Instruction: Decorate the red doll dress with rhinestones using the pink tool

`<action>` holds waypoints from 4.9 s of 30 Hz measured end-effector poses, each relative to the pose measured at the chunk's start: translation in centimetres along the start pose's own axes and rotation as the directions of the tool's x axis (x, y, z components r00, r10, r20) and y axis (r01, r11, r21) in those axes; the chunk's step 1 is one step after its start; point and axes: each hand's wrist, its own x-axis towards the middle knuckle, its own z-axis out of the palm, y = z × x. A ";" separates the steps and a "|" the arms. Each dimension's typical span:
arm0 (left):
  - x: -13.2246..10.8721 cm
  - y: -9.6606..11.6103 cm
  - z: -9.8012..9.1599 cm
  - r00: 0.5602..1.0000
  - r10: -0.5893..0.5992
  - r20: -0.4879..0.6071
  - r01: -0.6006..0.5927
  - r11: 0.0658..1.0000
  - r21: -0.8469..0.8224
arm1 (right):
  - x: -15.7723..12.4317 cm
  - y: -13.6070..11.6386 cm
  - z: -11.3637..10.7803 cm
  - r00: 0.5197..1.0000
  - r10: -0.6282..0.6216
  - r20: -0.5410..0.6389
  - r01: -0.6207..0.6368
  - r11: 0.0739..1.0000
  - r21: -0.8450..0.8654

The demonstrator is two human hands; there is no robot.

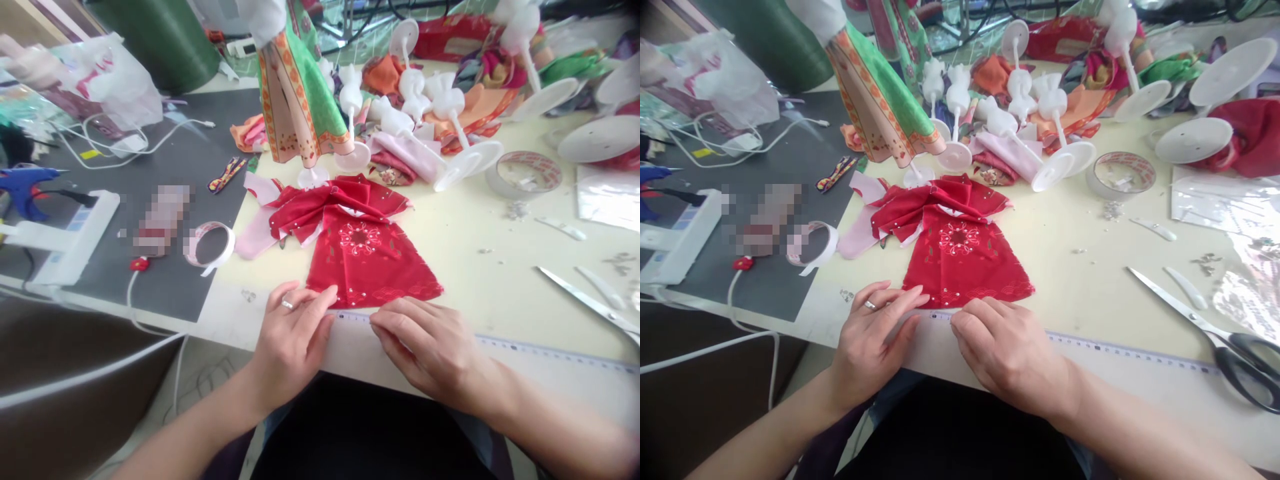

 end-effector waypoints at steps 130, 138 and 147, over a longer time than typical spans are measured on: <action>10.3 5.3 2.1 0.603 -0.315 0.733 0.651 -0.336 -0.681 | 2.5 4.8 -4.8 0.800 0.599 -0.014 -0.513 0.696 0.502; 10.7 4.2 3.3 0.561 -0.280 0.779 0.661 -0.414 -0.625 | 2.3 4.5 -3.6 0.814 0.571 -0.101 -0.441 0.723 0.531; 10.4 3.7 3.8 0.596 -0.271 0.756 0.637 -0.413 -0.651 | 2.3 4.9 -3.1 0.814 0.575 -0.084 -0.430 0.693 0.578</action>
